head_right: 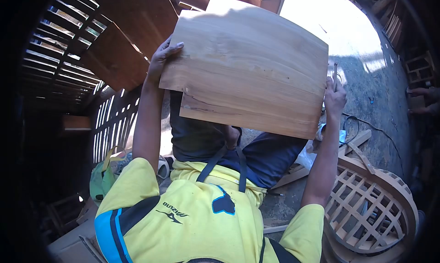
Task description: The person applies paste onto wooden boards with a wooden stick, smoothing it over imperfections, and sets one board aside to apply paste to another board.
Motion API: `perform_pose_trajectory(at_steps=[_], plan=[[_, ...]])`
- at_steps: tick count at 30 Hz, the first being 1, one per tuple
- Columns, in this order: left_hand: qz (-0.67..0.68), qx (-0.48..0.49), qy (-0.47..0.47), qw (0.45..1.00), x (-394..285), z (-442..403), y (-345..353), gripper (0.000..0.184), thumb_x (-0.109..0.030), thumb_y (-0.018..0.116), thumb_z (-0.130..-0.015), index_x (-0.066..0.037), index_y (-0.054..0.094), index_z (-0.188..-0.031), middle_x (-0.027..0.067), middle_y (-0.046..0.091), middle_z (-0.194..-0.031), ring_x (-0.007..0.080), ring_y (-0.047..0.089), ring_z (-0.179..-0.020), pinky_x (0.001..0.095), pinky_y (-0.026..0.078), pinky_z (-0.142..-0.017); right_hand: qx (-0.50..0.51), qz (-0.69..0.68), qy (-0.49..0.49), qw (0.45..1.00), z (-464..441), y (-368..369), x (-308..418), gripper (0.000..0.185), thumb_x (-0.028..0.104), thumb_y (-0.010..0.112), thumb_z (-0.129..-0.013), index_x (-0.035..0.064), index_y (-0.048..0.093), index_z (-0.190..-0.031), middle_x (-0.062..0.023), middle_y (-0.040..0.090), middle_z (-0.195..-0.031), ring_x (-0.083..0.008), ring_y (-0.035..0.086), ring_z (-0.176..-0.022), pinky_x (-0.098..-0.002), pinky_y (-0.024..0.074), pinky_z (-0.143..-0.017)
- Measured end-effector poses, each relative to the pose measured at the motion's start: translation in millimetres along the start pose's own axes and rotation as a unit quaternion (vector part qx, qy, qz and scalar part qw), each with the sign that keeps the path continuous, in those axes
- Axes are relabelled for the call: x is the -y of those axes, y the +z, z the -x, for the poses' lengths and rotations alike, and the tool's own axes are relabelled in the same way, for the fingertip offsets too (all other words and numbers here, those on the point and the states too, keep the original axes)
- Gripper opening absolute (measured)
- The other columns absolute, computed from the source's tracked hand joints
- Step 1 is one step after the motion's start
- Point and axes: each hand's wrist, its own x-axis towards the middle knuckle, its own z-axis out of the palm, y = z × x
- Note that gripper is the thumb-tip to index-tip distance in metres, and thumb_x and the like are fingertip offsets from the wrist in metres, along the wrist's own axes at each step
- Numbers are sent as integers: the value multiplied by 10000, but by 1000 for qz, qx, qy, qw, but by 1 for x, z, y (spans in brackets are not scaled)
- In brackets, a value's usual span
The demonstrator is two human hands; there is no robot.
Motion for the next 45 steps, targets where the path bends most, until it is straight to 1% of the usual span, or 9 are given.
perform_pose_trajectory(at_steps=[3,6,9,12,19,25,35,37,45], plan=[[26,-7,-12,1000,8,-7,-12,587,-202,754,-929,16,573,-1443,100,693,-1214,141,684,-1066,290,555,-931,-10,125,-54,991,68,-28,95,593,435,658,-1049,42,593,-1487,-156,747,-1063,-222,690,-920,-406,536,-880],[36,16,-40,998,9,-12,-16,614,-167,723,-952,39,511,-1491,135,674,-1297,171,696,-1108,315,576,-964,66,-36,-289,954,134,-12,121,552,341,655,-1058,70,556,-1529,-105,705,-978,-223,671,-811,-426,533,-798],[27,16,-37,999,12,-12,-13,600,-165,728,-945,34,529,-1474,122,687,-1253,164,700,-1080,310,576,-951,205,-28,-321,924,204,-4,176,513,180,688,-1030,153,576,-1530,-72,630,-899,-207,633,-701,-379,541,-664],[19,19,-15,1000,9,-9,-9,594,-164,730,-941,22,540,-1472,110,691,-1249,154,697,-1083,301,571,-948,229,49,-359,903,233,17,201,525,145,714,-1003,226,601,-1509,-57,549,-826,-183,592,-635,-356,515,-551],[8,15,22,1000,12,-8,-11,534,-185,769,-929,20,605,-1394,83,698,-1165,120,678,-1027,288,560,-911,246,126,-406,871,244,47,243,477,170,712,-1002,257,629,-1464,-64,542,-801,-212,637,-651,-393,506,-541],[9,12,19,1000,12,-6,-10,511,-164,754,-940,19,606,-1394,81,699,-1180,118,681,-1021,284,561,-910,281,225,-371,856,243,29,251,446,205,700,-1011,236,633,-1451,-76,554,-828,-230,663,-678,-400,518,-547],[31,31,-1,999,10,-7,-11,516,-148,712,-955,27,573,-1419,117,701,-1206,162,709,-1048,314,585,-919,279,186,-393,857,234,40,250,400,206,671,-1012,162,653,-1410,-91,590,-849,-236,692,-711,-393,558,-590],[23,29,-12,999,8,-4,-13,503,-140,673,-978,42,553,-1431,132,704,-1217,189,720,-1064,338,593,-932,352,194,-354,844,231,11,241,478,82,643,-967,108,600,-1443,-140,630,-893,-295,742,-759,-412,598,-618],[8,-49,-37,998,13,-1,-29,500,-158,636,-1009,48,531,-1452,162,682,-1281,240,710,-1108,389,592,-965,220,36,-195,955,247,-37,131,429,148,705,-989,108,655,-1413,-113,631,-855,-256,680,-723,-377,546,-640]])
